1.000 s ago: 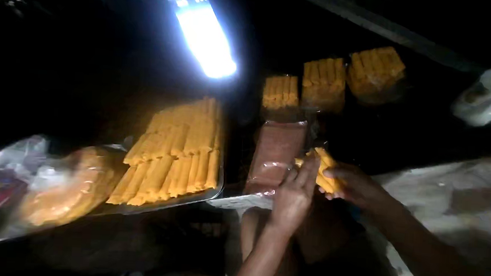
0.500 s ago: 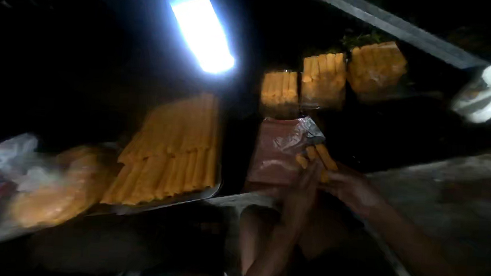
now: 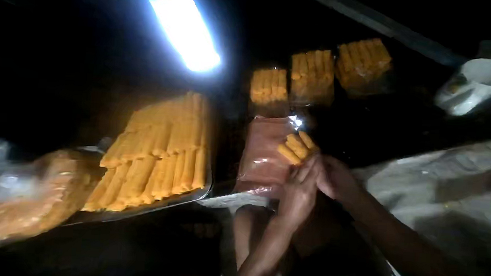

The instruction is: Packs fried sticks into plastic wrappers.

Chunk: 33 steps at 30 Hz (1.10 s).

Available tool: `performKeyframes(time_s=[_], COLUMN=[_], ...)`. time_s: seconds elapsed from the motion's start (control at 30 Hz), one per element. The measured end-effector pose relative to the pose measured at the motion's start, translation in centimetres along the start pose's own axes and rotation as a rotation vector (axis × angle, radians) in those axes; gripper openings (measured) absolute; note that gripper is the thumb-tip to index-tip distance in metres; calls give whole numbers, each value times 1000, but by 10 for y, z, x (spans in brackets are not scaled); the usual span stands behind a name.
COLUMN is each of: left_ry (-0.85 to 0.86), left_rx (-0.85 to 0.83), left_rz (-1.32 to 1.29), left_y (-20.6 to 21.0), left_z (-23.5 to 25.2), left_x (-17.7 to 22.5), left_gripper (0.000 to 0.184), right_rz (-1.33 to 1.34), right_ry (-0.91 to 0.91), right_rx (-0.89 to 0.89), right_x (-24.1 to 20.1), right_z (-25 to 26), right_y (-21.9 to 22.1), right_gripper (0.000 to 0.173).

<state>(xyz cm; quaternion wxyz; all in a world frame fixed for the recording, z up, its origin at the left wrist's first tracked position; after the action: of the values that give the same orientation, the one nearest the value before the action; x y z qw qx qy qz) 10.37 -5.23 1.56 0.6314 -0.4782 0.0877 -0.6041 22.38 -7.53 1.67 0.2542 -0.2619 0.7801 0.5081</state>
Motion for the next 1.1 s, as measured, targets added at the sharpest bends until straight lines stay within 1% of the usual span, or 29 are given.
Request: performKeyframes(time_s=[0.1,0.2,0.3,0.37,0.4,0.47,0.5,0.53,0.57,0.6,0.67,0.7,0.8,0.87,1.0,1.1], left_ry=[-3,-4,-37,-67,-100,-215,-273,-340,-424,-507,-643,-680,-727,-770,-786,-766], left_rx=[-13,4,-25,-50,-45,-16,21,42,29,6,-109,-171,-291,-344,-380,-376], left_rz=[-8,-39,-75,-104,-116,-137,-120,-104,-89,-75,-24,3,45,18,-89,-138], left_y=[2,3,2,-8,-16,-40,-51,-62,-70,-74,-74,-70,-60,-57,-44,-35], left_z=[3,2,-2,-1,1,7,10,15,20,27,40,47,66,75,78,81], left_x=[4,4,5,7,6,-3,-13,-23,-33,-43,-59,-66,-70,-66,-69,-73], left_gripper=[42,42,41,41,41,45,44,43,43,44,44,46,52,57,52,48], right_rz=[47,33,-100,-232,-255,-212,-222,-298,-428,-578,-676,-660,-635,-704,-893,-988], right_ry=[-1,22,94,117,99,92,95,75,47,19,18,41,39,1,-100,-168], right_rx=[107,150,192,176,135,69,77,84,108,114,125,141,206,266,438,475], right_x=[-2,-6,-12,-17,-17,-18,-20,-21,-23,-26,-27,-29,-31,-35,-44,-50], right_z=[10,17,17,15,16,16,13,10,7,4,6,8,10,8,2,3], right_y=[10,18,22,22,19,14,11,6,3,0,-5,-4,-2,-1,-11,-22], right_gripper=[33,33,30,31,32,32,31,31,28,29,31,32,35,38,39,38])
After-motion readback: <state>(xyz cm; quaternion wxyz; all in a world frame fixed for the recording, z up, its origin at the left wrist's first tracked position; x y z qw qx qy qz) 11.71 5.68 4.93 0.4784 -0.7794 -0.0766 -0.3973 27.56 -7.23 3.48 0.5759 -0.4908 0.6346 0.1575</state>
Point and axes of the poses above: each hand's wrist, its own z-axis towards the middle knuckle, its own y-axis out of the palm, x = y × z, the point moved 2 cm from there along z, towards the middle knuckle, and after that the axes turned 6 degrees about y, right-handed, at the moved point
